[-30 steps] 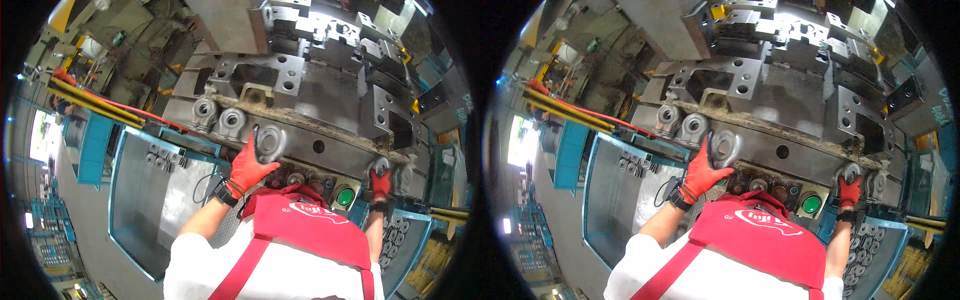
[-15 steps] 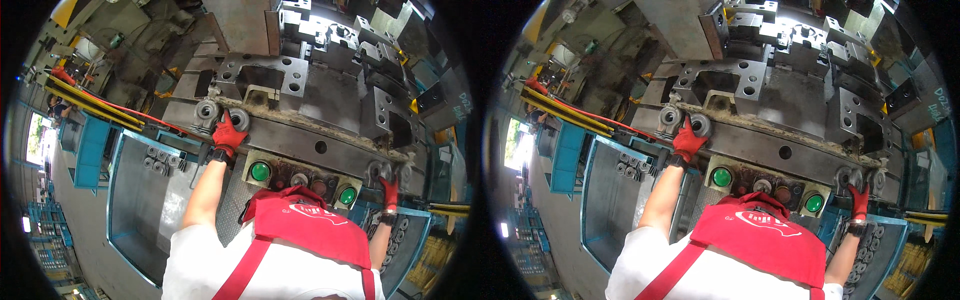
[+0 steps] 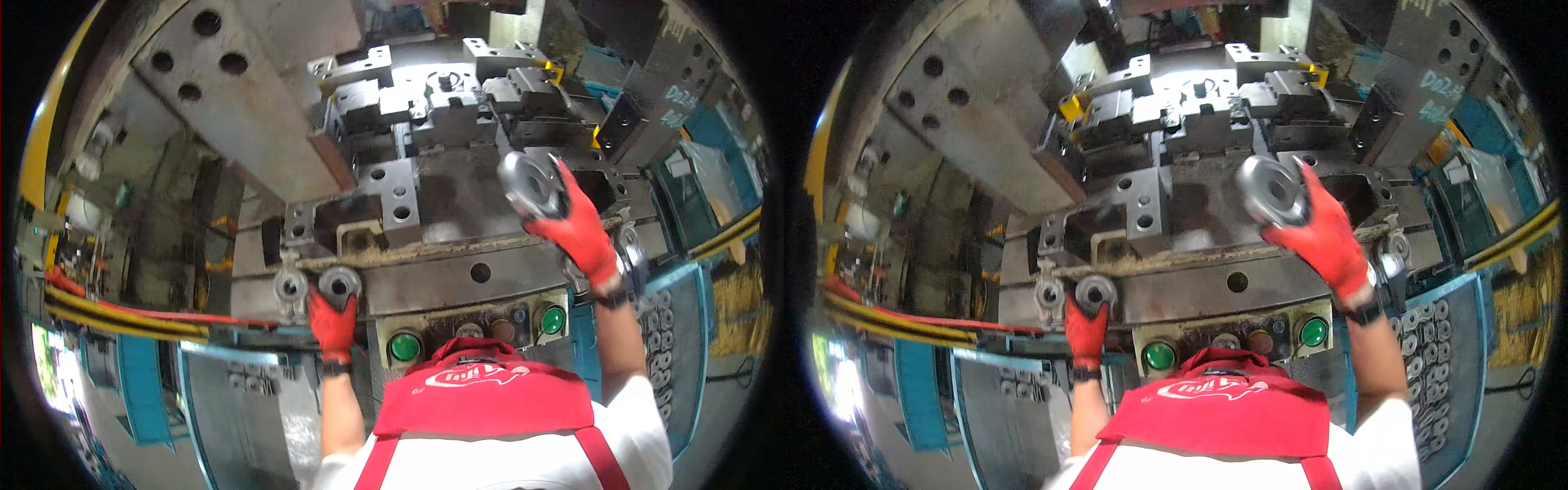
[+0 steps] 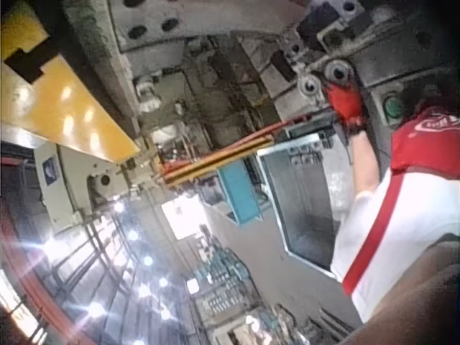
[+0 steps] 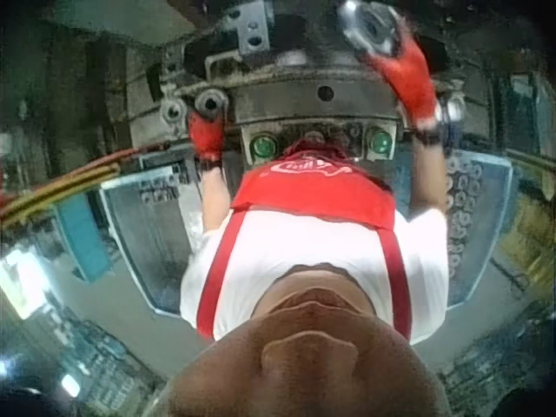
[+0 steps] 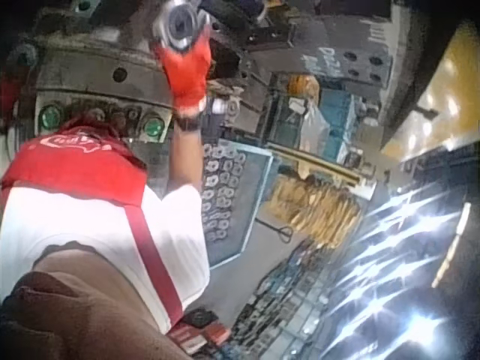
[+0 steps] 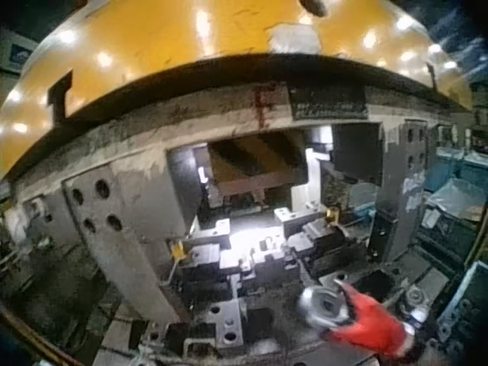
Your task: Placing metal parts into a stamping press and operating the machine using safety buttons.
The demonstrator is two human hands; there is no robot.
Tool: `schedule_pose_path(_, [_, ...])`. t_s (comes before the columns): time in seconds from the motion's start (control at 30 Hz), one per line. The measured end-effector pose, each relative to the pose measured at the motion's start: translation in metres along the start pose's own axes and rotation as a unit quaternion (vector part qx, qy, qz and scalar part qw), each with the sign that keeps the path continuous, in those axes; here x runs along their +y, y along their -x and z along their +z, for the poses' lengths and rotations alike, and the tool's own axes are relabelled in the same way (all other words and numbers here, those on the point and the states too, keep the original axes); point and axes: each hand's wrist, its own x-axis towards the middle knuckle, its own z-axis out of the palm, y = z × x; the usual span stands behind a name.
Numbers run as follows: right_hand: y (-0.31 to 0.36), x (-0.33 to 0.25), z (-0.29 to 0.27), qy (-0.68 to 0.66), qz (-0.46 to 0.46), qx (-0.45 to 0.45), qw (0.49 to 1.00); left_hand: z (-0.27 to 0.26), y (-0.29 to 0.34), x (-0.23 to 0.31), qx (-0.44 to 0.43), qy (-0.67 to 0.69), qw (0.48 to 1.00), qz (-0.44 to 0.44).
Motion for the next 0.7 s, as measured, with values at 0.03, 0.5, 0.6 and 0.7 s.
schedule_pose_path(0.03, [-0.025, -0.002, 0.006, 0.087, -0.046, 0.012, 0.995, -0.001, 0.002, -0.006, 0.039, 0.048, 0.998, 0.020])
schedule_pose_path(0.5, [-0.307, 0.025, 0.111, 0.402, 0.117, -0.026, 0.908, -0.022, 0.051, -0.033, 0.183, 0.266, 0.939, -0.119])
schedule_pose_path(0.6, [-0.325, 0.039, 0.125, 0.407, 0.084, -0.055, 0.908, -0.007, 0.059, -0.047, 0.188, 0.319, 0.921, -0.118])
schedule_pose_path(0.7, [-0.380, 0.110, 0.146, 0.524, -0.035, -0.138, 0.840, 0.004, 0.055, -0.044, 0.175, 0.322, 0.922, -0.128])
